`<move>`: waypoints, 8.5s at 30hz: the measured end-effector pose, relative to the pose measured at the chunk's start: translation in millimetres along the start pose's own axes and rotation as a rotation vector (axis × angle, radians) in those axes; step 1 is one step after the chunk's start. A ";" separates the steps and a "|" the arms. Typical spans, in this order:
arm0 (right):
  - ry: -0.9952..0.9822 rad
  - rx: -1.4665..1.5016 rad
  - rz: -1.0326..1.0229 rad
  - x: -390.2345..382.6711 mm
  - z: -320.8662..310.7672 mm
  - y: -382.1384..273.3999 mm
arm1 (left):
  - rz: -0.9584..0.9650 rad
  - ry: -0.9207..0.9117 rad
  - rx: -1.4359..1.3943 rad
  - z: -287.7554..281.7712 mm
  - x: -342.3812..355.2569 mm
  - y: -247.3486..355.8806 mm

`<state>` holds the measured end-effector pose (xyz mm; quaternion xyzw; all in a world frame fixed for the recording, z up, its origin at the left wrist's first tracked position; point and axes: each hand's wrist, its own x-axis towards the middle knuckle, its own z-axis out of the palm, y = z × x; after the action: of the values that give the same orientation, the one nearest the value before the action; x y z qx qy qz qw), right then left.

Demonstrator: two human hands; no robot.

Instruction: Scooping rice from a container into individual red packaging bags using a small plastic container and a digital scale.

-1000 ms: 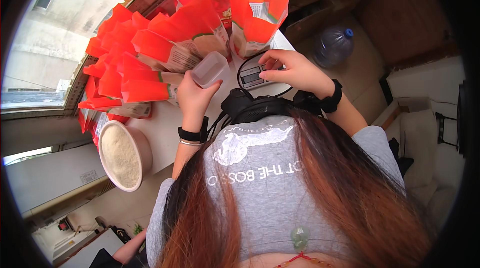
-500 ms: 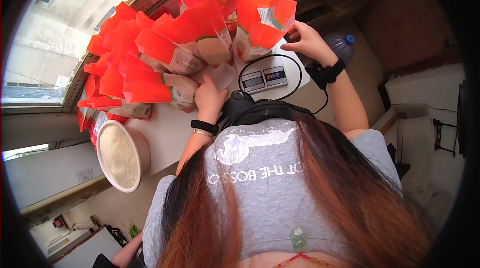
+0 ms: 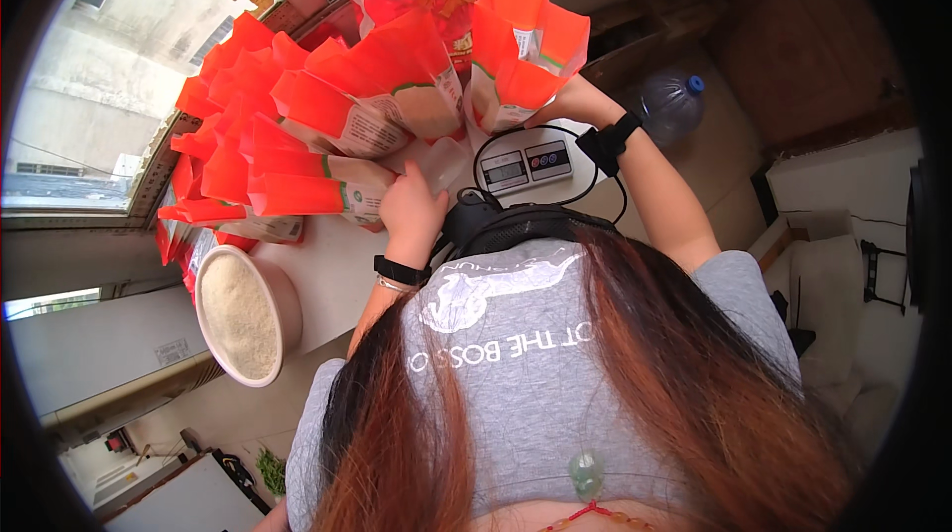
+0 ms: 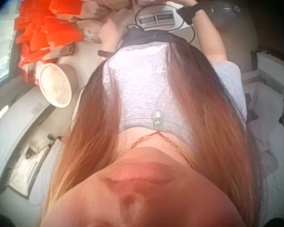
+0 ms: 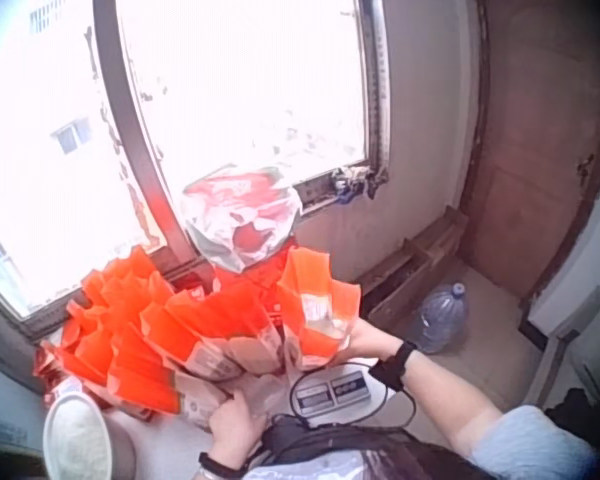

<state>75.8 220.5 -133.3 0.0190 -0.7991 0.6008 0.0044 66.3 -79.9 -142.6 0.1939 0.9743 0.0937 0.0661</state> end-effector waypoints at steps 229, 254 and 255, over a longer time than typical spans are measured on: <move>-0.082 0.108 -1.018 -52.7 44.8 -238.7 | 0.279 0.123 -1.614 -89.5 -58.6 32.9; -0.292 -0.352 -0.366 -41.0 64.4 -113.2 | -0.348 1.835 -1.126 -93.3 -103.1 -57.3; -0.305 -0.360 -0.381 -39.8 64.1 -107.5 | -0.312 1.835 -1.071 -88.8 -98.8 -64.3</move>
<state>120.4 130.1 -49.1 0.2576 -0.8662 0.4282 0.0002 118.7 -190.8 -60.4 -0.1311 0.4982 0.6089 -0.6033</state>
